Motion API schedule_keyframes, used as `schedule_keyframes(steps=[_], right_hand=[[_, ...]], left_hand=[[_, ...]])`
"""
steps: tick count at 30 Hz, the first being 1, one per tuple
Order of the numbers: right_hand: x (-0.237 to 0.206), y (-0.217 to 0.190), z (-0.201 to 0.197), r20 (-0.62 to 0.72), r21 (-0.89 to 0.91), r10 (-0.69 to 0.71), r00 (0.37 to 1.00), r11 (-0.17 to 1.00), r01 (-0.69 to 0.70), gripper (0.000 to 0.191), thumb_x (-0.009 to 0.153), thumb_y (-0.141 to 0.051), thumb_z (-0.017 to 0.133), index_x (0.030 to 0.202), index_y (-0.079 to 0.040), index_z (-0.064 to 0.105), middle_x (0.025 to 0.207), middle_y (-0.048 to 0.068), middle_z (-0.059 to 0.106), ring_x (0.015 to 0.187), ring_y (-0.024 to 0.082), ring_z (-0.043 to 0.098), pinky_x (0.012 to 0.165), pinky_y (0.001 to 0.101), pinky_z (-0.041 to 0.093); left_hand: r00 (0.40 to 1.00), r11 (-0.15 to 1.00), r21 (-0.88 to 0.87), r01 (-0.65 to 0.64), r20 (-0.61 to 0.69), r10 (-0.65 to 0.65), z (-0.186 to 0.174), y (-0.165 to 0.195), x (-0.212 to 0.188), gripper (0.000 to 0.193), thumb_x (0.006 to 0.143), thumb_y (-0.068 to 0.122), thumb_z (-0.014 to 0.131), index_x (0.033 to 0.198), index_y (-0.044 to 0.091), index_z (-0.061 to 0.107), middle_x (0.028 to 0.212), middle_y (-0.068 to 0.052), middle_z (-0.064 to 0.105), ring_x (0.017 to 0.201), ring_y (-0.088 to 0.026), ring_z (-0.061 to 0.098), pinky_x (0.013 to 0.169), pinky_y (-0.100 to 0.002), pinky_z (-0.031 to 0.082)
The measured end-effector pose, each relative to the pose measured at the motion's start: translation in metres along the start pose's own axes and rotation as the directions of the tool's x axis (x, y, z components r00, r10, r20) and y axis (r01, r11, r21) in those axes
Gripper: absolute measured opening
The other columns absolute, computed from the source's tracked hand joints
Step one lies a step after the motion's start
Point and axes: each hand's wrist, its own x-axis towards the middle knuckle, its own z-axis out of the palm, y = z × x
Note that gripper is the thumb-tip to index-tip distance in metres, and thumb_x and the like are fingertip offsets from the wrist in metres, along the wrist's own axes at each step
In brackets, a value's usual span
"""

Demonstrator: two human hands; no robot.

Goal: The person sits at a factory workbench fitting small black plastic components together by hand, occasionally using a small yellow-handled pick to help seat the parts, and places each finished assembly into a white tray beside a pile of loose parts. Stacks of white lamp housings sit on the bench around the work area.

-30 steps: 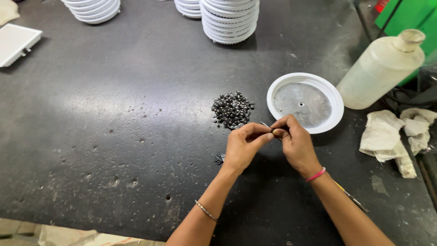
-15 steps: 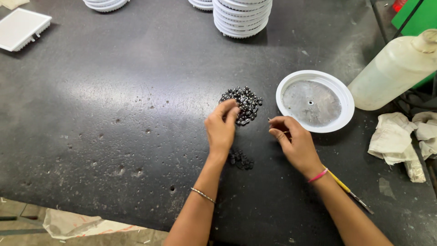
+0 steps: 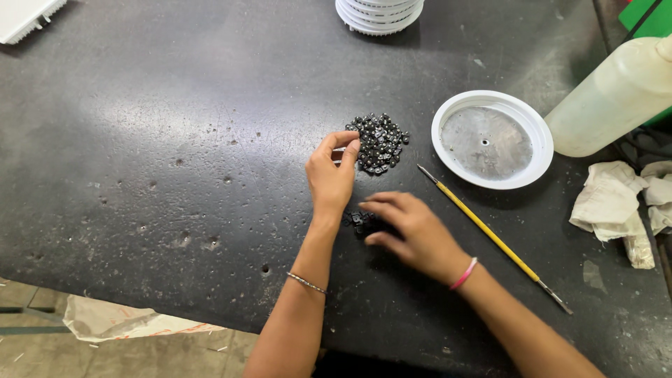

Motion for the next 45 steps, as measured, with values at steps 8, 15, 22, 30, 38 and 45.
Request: schedule_keyframes(steps=[8, 15, 22, 30, 38, 45], right_hand=[[0.005, -0.003, 0.026, 0.116, -0.061, -0.180, 0.977, 0.980, 0.188, 0.039, 0.093, -0.015, 0.065, 0.132, -0.007, 0.063, 0.139, 0.012, 0.061, 0.133, 0.033, 0.054, 0.110, 0.0456, 0.044], [-0.009, 0.044, 0.000, 0.016, 0.195, 0.237, 0.971, 0.952, -0.235, 0.035, 0.089, 0.004, 0.059, 0.117, -0.009, 0.076, 0.121, 0.006, 0.077, 0.112, 0.019, 0.074, 0.098, 0.0308, 0.058], [-0.007, 0.054, -0.004, 0.105, 0.683, 0.398, 0.911, 0.637, -0.357, 0.046, 0.098, 0.005, 0.050, 0.142, -0.005, 0.056, 0.143, 0.009, 0.063, 0.123, 0.018, 0.069, 0.102, 0.0297, 0.056], [-0.001, 0.052, -0.015, 0.131, 0.799, 0.415, 0.900, 0.493, -0.344, 0.066, 0.095, 0.003, 0.054, 0.157, -0.006, 0.033, 0.157, 0.016, 0.046, 0.122, 0.027, 0.067, 0.097, 0.0348, 0.058], [-0.001, 0.052, -0.027, 0.047, 0.873, 0.578, 0.815, 0.373, -0.315, 0.085, 0.088, 0.003, 0.066, 0.161, -0.010, 0.022, 0.153, 0.024, 0.050, 0.104, 0.025, 0.073, 0.082, 0.0314, 0.062], [-0.004, 0.060, -0.027, -0.061, 0.857, 0.590, 0.805, 0.445, -0.262, 0.085, 0.086, 0.002, 0.071, 0.157, -0.010, 0.026, 0.143, 0.022, 0.053, 0.092, 0.017, 0.072, 0.080, 0.0319, 0.063]], left_hand=[[0.997, 0.995, -0.069, 0.068, 0.052, -0.064, -0.003, -0.003, 0.001, 0.017, 0.094, 0.015, 0.071, 0.107, 0.007, 0.076, 0.094, -0.004, 0.079, 0.077, -0.010, 0.074, 0.069, -0.026, 0.057], [0.992, 0.994, -0.071, 0.077, 0.107, -0.069, 0.001, -0.002, 0.000, 0.016, 0.092, 0.014, 0.072, 0.106, 0.007, 0.077, 0.091, -0.003, 0.078, 0.076, -0.009, 0.072, 0.070, -0.025, 0.057], [0.976, 0.995, -0.051, 0.082, 0.205, -0.070, 0.007, -0.006, -0.003, 0.016, 0.091, 0.012, 0.071, 0.105, 0.008, 0.077, 0.090, -0.002, 0.079, 0.075, -0.009, 0.071, 0.071, -0.026, 0.057], [0.965, 0.994, -0.017, 0.104, 0.244, -0.096, 0.008, -0.006, -0.004, 0.015, 0.091, 0.014, 0.072, 0.104, 0.009, 0.077, 0.086, -0.002, 0.079, 0.076, -0.009, 0.072, 0.071, -0.026, 0.058], [0.878, 0.996, -0.050, 0.069, 0.477, -0.037, 0.010, 0.006, -0.012, 0.017, 0.087, 0.016, 0.077, 0.103, 0.010, 0.080, 0.094, 0.000, 0.080, 0.087, -0.010, 0.073, 0.080, -0.029, 0.056], [0.808, 0.998, -0.029, 0.064, 0.588, -0.035, 0.009, 0.016, -0.017, 0.018, 0.087, 0.016, 0.078, 0.103, 0.008, 0.080, 0.092, -0.004, 0.080, 0.087, -0.010, 0.074, 0.079, -0.028, 0.057]])
